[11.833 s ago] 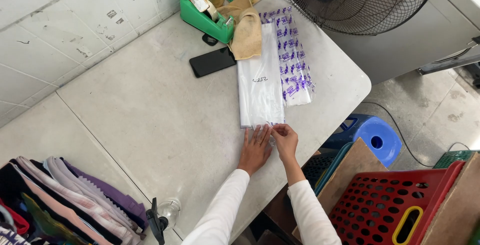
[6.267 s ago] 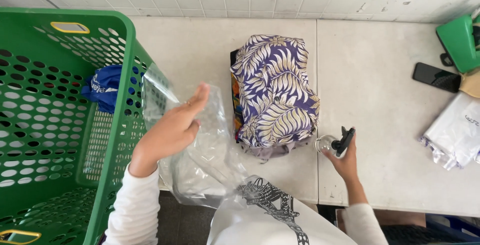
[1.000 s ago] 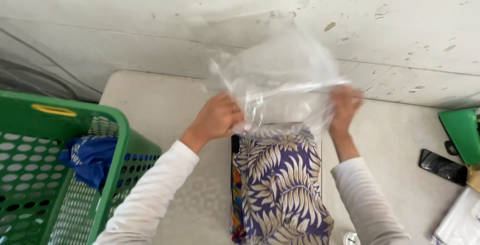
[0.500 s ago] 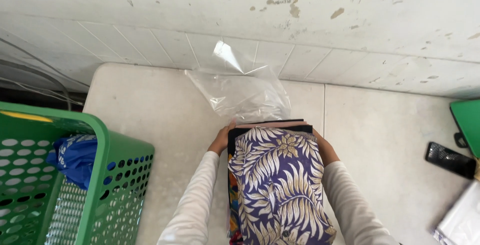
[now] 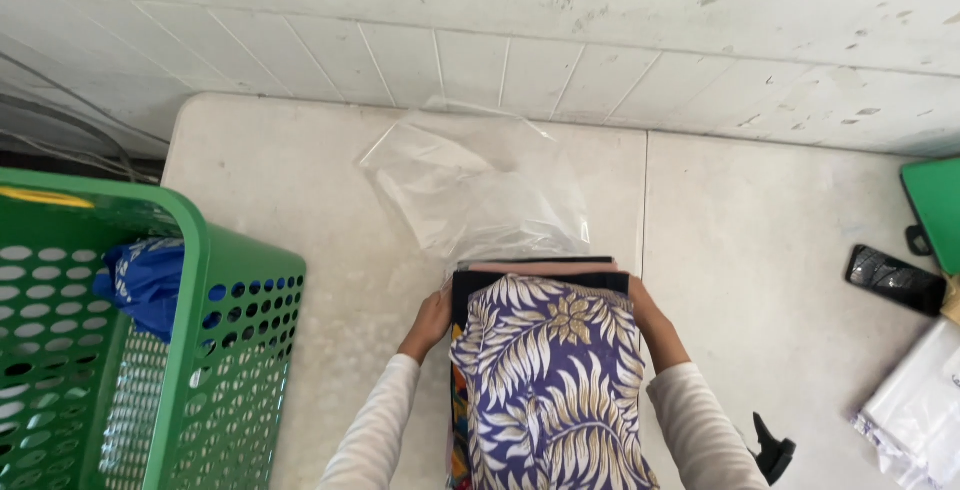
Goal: The person packs folded clothes into a plastic bag by hand, sprays the bag with a liquid from a bottle, and secures it with tape.
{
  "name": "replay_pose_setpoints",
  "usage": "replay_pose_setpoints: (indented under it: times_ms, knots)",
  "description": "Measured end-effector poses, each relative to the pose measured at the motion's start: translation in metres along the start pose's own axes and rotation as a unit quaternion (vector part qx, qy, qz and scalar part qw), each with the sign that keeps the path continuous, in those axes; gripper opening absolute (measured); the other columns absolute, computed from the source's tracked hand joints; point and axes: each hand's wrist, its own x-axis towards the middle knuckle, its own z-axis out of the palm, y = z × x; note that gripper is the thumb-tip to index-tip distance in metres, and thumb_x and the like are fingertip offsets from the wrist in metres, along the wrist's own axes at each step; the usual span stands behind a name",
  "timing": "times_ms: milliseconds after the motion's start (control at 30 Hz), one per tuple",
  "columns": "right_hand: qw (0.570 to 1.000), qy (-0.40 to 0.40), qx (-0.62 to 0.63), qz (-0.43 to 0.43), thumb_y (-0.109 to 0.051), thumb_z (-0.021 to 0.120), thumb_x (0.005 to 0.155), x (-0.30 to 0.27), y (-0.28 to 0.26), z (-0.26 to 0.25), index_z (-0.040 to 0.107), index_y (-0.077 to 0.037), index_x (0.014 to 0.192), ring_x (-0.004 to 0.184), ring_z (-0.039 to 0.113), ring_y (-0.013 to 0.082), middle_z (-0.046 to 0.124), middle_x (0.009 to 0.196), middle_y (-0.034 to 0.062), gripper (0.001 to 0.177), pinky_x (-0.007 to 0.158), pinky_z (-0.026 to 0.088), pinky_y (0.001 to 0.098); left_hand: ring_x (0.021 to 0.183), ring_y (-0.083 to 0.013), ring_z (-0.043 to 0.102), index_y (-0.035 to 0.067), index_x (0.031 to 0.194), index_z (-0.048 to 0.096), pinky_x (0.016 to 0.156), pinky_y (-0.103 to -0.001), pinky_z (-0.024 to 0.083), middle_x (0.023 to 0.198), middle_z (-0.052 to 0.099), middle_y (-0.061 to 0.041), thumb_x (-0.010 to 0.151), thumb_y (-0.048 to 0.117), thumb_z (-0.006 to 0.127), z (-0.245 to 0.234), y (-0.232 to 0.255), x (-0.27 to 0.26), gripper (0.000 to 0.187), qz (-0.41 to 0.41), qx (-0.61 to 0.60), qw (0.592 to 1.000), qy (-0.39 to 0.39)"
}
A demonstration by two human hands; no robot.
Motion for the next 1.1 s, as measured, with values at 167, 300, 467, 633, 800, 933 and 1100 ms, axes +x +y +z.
replay_pose_setpoints:
  times_ms: [167,300,467,633,800,933,1100]
  knots:
    - [0.998,0.042,-0.035,0.033,-0.028,0.056,0.087,-0.010,0.011,0.002,0.072,-0.007,0.097,0.093,0.062,0.0404,0.069,0.087,0.0192,0.028,0.079,0.047,0.0481,0.128,-0.0419,0.029,-0.017,0.128,0.041,0.108,-0.055,0.020,0.131,0.037,-0.040,0.100,0.024,0.019,0.026,0.000,-0.015,0.054,0.161,-0.184,0.963,0.112]
    - [0.994,0.072,-0.058,0.064,-0.029,0.053,0.090,-0.045,0.017,0.004,0.072,-0.008,0.096,0.093,0.062,0.0414,0.069,0.086,0.0186,0.029,0.078,0.048,0.0483,0.122,-0.0396,0.043,-0.007,0.123,0.054,0.103,-0.051,0.032,0.125,0.050,-0.031,0.097,0.014,0.030,0.027,-0.101,0.026,0.041,0.211,-0.081,0.968,0.112]
    - [0.983,0.180,-0.016,0.011,-0.017,0.050,0.089,-0.089,-0.026,0.017,0.066,-0.008,0.093,0.090,0.059,0.0422,0.063,0.081,0.0235,0.019,0.077,0.045,0.0527,0.094,-0.0377,0.062,0.009,0.108,0.062,0.081,-0.047,0.050,0.095,0.065,-0.022,0.099,0.033,0.038,0.021,-0.054,0.001,0.035,0.046,0.110,0.969,0.215]
    - [0.927,0.199,0.318,0.011,-0.024,0.055,0.087,-0.082,-0.060,0.012,0.057,-0.012,0.075,0.080,0.049,0.0140,0.050,0.073,-0.0014,0.018,0.078,0.041,0.0307,0.090,-0.0273,0.061,0.013,0.099,0.058,0.080,-0.041,0.049,0.089,0.063,-0.012,0.097,0.023,0.048,0.028,-0.035,0.004,0.014,0.072,0.054,0.951,0.296]
    - [0.930,0.161,0.325,-0.057,-0.003,0.068,0.075,-0.091,-0.097,0.024,0.057,-0.005,0.077,0.057,0.051,0.0089,0.051,0.059,-0.0027,0.012,0.058,0.039,0.0199,0.067,-0.0076,0.045,0.012,0.083,0.058,0.063,-0.025,0.042,0.061,0.050,0.003,0.094,0.014,0.051,0.028,-0.047,0.020,0.013,0.103,-0.136,0.952,0.255]
    - [0.925,0.278,0.215,-0.142,0.006,0.063,0.074,-0.069,-0.051,0.026,0.049,-0.009,0.081,0.069,0.047,0.0095,0.046,0.069,-0.0026,0.022,0.064,0.035,0.0216,0.057,-0.0065,0.044,0.013,0.073,0.062,0.054,-0.022,0.038,0.053,0.050,0.003,0.086,0.015,0.065,0.018,-0.013,0.014,0.013,0.095,-0.144,0.958,0.230]
    - [0.941,0.285,0.071,-0.167,-0.013,0.071,0.084,-0.073,-0.102,0.006,0.056,-0.015,0.088,0.066,0.052,0.0107,0.055,0.065,0.0003,0.016,0.068,0.041,0.0259,0.068,-0.0094,0.046,0.010,0.073,0.061,0.065,-0.025,0.040,0.064,0.054,0.003,0.082,0.017,0.063,0.006,0.011,0.016,0.011,0.079,-0.174,0.975,0.116]
